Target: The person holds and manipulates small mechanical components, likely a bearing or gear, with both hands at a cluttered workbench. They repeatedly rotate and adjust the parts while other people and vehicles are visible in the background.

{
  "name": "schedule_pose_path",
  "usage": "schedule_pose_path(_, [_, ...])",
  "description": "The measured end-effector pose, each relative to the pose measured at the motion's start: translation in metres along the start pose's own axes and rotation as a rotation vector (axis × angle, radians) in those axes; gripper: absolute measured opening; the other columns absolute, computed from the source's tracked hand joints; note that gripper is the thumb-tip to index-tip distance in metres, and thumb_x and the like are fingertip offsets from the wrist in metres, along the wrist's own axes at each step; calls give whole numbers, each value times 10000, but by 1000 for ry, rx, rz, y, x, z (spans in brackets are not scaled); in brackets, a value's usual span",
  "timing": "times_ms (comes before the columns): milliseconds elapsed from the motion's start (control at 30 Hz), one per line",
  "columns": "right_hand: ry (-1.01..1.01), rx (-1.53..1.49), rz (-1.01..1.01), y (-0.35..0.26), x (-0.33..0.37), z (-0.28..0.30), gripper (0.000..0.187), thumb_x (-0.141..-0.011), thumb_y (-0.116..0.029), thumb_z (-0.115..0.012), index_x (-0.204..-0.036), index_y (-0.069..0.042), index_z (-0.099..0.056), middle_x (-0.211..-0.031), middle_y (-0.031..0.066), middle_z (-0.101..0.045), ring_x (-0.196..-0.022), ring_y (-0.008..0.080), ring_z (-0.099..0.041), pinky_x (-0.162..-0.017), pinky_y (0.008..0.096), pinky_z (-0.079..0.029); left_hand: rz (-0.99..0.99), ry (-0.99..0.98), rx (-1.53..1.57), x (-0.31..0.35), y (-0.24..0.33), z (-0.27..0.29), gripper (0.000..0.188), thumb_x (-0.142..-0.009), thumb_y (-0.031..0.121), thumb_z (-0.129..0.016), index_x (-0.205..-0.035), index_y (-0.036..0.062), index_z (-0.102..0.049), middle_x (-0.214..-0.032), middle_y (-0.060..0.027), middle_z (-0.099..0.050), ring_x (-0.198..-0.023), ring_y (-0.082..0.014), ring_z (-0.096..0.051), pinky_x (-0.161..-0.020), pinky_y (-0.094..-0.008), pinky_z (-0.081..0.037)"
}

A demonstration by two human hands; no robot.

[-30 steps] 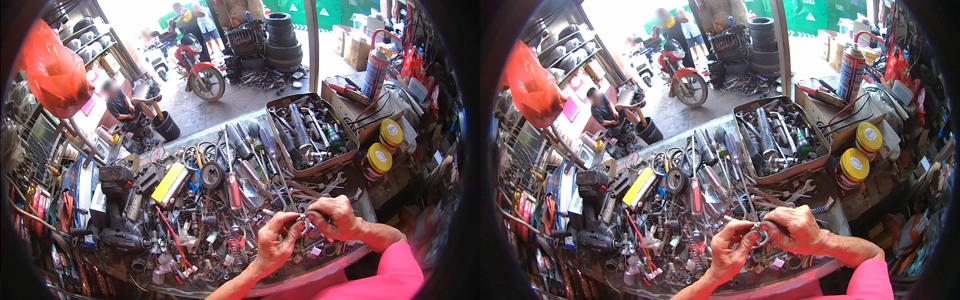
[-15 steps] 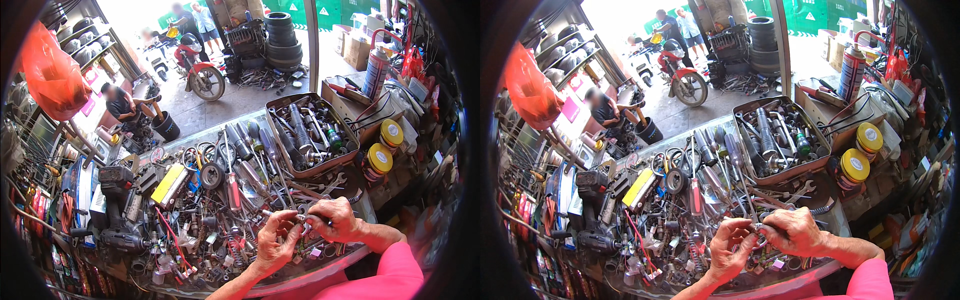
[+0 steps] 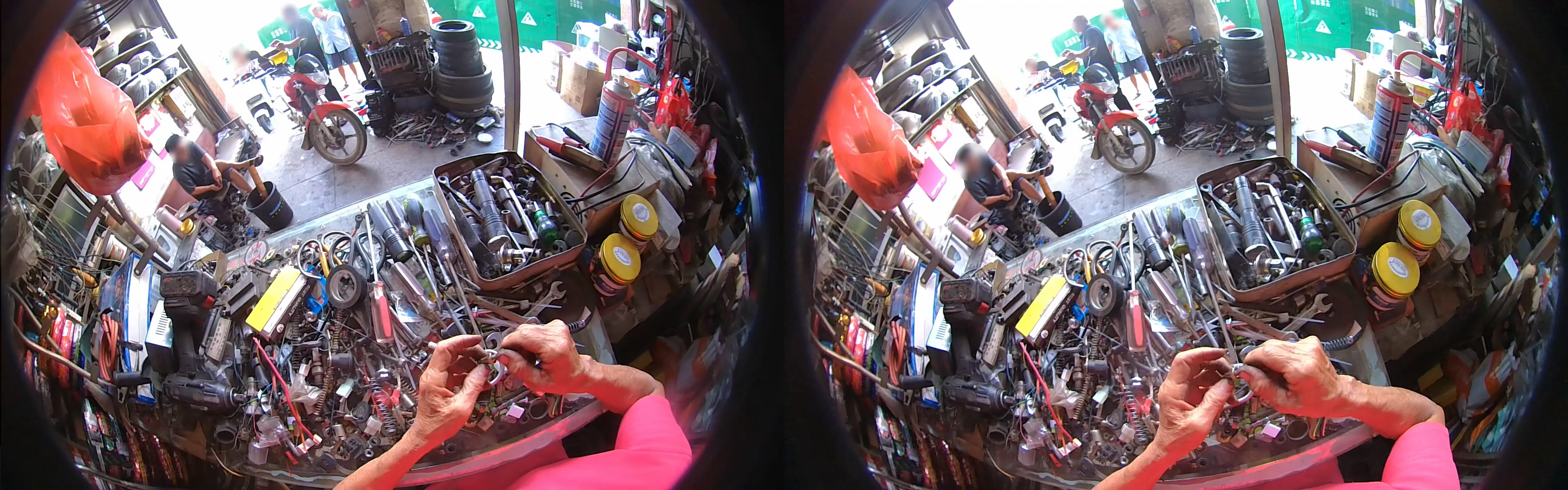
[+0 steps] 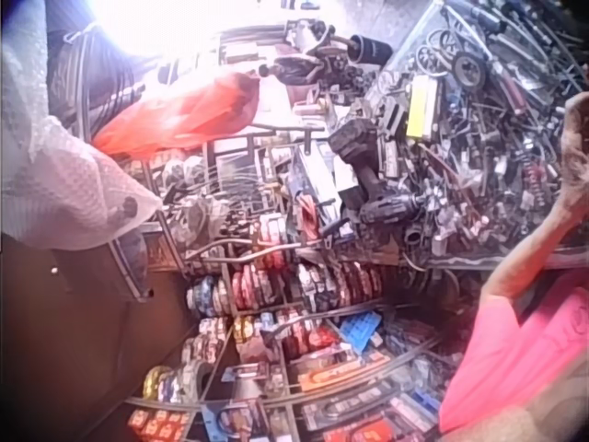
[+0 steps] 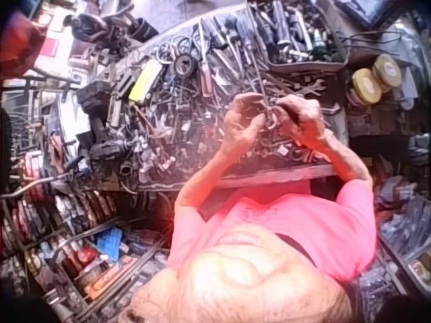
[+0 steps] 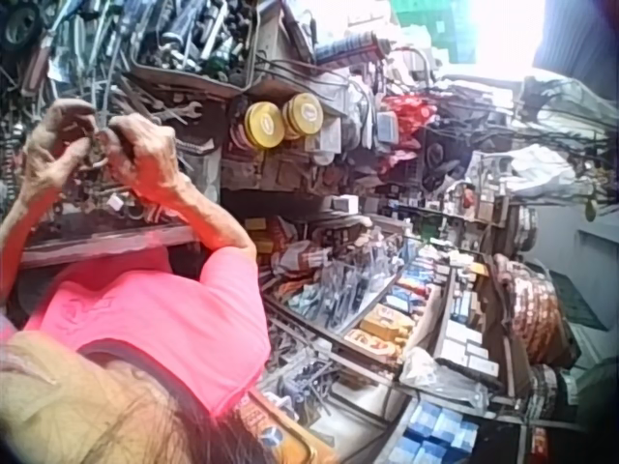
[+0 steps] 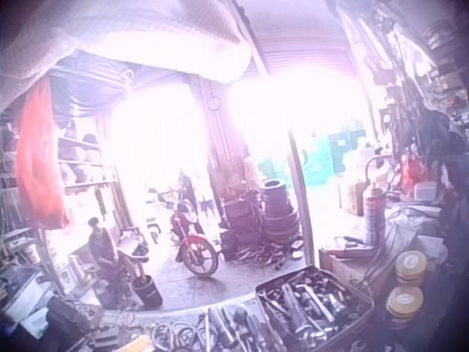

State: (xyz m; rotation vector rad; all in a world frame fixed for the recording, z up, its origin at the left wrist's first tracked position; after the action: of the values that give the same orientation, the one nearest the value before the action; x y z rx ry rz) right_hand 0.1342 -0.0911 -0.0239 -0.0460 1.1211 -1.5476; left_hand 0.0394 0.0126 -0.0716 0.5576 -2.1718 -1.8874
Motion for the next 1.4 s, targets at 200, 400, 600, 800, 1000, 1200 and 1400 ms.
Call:
schedule_pose_path(200, [-87,-53,-46,0,3,-4,132,-775,-58,-691,-871,4,-625,-664,97,-588,-508,233,-574,-434,324,-433,212,26,170,-1,-6,5,233,-965,95,-498,-1182,16,-467,-908,-69,-614,-640,-88,-577,-504,-190,-433])
schedule_pose_path(400, [-36,-51,-37,-1,2,-3,151,-772,-64,-693,-886,5,-623,-673,104,-578,-522,253,-569,-440,346,-436,26,-12,78,-1,0,0,292,-957,97,-519,-1220,3,-435,-1036,-97,-578,-781,-107,-590,-552,-197,-460])
schedule_pose_path(600, [-65,-62,-21,-3,3,-5,161,-767,-58,-695,-894,11,-624,-685,104,-589,-528,249,-576,-447,337,-448,275,-6,158,1,-9,5,230,-965,123,-521,-1167,16,-499,-944,-58,-595,-665,-80,-592,-513,-186,-445])
schedule_pose_path(800, [7,-56,-1,-2,4,-3,172,-760,-42,-687,-909,10,-619,-694,104,-588,-504,241,-557,-442,335,-439,-52,-11,32,-2,7,-3,324,-939,46,-535,-1245,22,-431,-962,-66,-595,-701,-104,-601,-530,-186,-439])
schedule_pose_path(1000, [-30,-60,-5,-2,0,-1,181,-759,-41,-682,-918,10,-614,-707,106,-592,-500,233,-562,-438,323,-438,185,-49,206,-1,-7,1,305,-960,90,-531,-1256,50,-471,-931,-35,-609,-794,-73,-584,-626,-208,-483])
schedule_pose_path(1200, [2,-40,1,0,9,-2,185,-766,-63,-698,-924,-4,-621,-690,95,-585,-470,216,-544,-427,322,-432,105,-14,105,3,-3,1,344,-934,83,-562,-1265,52,-473,-1017,-42,-604,-897,-100,-599,-745,-243,-525])
schedule_pose_path(1400, [-23,-73,-3,0,4,-5,179,-768,-61,-693,-920,-3,-617,-719,96,-602,-502,207,-570,-437,313,-450,204,-13,147,0,-12,7,292,-953,89,-542,-1238,60,-487,-935,-22,-610,-816,-74,-597,-627,-206,-486])
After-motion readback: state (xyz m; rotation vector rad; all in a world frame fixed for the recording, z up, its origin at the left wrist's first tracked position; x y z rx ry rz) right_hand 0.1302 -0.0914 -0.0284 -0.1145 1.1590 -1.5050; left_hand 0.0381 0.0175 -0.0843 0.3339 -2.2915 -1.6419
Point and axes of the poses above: each hand's wrist, its own x-axis away from the middle knuckle, its own z-axis out of the back of the hand, y = z × x, the point moved 7 cm from there along -x, towards the middle knuckle
